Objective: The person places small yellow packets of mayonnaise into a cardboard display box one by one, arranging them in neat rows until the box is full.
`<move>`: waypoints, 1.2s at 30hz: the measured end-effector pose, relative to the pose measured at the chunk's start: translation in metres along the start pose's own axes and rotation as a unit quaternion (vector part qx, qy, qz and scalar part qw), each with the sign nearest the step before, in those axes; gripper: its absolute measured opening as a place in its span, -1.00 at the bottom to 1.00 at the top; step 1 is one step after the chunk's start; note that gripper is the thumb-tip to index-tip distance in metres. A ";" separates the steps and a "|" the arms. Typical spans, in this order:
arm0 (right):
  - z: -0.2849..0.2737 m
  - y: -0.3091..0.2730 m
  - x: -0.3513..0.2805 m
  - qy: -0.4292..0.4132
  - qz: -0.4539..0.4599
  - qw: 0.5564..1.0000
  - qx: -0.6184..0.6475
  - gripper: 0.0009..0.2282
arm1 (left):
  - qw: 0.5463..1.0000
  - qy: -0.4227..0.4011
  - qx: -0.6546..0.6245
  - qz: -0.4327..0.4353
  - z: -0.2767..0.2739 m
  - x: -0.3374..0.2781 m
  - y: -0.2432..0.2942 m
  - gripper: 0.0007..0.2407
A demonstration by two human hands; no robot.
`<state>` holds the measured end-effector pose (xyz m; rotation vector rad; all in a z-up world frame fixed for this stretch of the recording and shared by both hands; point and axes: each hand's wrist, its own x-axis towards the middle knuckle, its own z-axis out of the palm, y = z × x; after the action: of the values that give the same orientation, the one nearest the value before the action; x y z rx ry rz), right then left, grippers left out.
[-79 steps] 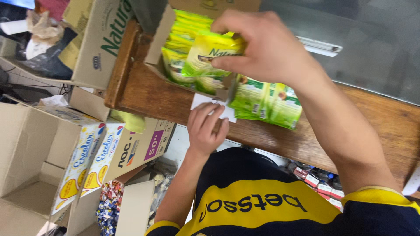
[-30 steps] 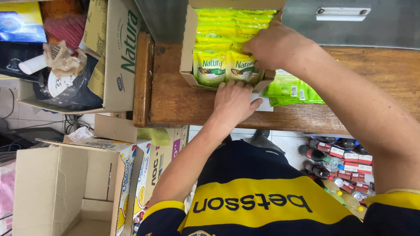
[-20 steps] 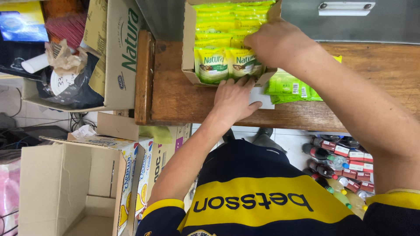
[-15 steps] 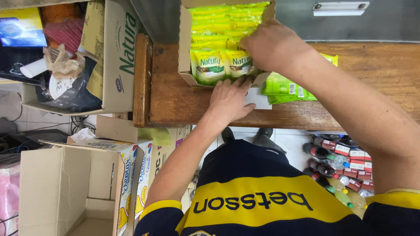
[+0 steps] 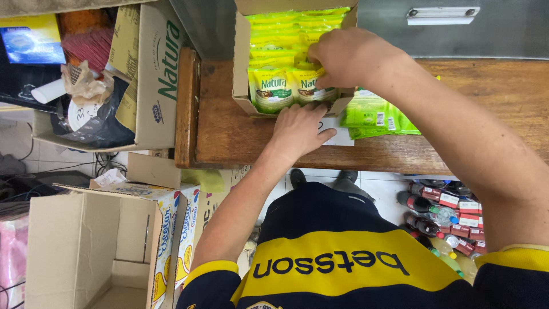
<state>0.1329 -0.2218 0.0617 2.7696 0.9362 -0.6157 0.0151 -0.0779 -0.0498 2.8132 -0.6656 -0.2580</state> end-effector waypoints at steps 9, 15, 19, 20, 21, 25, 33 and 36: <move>0.006 0.015 0.007 0.014 -0.019 1.000 0.003 -0.66 | 0.999 -0.035 -0.012 0.008 -0.017 0.003 -0.001 -0.53; 0.007 -0.003 0.000 -0.031 -0.026 0.997 -0.062 -0.71 | 0.996 0.027 0.016 0.080 0.005 -0.009 -0.016 -0.52; 0.002 -0.008 0.000 -0.050 -0.005 0.996 -0.079 -0.69 | 0.997 0.046 0.010 0.069 0.006 -0.011 -0.014 -0.52; 0.004 -0.008 0.001 -0.050 -0.007 0.996 -0.079 -0.69 | 0.997 0.046 0.010 0.067 0.005 -0.007 -0.013 -0.52; 0.006 -0.008 0.002 -0.046 -0.009 0.996 -0.082 -0.70 | 0.997 0.037 0.016 0.058 0.005 -0.005 -0.010 -0.56; 0.014 -0.002 0.006 -0.034 -0.018 0.996 -0.082 -0.63 | 0.999 -0.001 0.026 0.032 -0.001 0.004 -0.003 -0.59; 0.027 0.006 0.005 -0.001 -0.030 0.998 -0.047 -0.63 | 0.996 -0.031 0.072 -0.029 0.015 0.024 0.007 -0.57; 0.035 0.026 -0.007 0.068 -0.071 0.995 -0.008 -0.53 | 0.996 0.006 0.090 -0.022 0.012 0.008 0.017 -0.60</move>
<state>0.1323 -0.2555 0.0334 2.7769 1.1700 -0.4394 0.0129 -0.0987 -0.0575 3.0011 -0.6537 -0.1968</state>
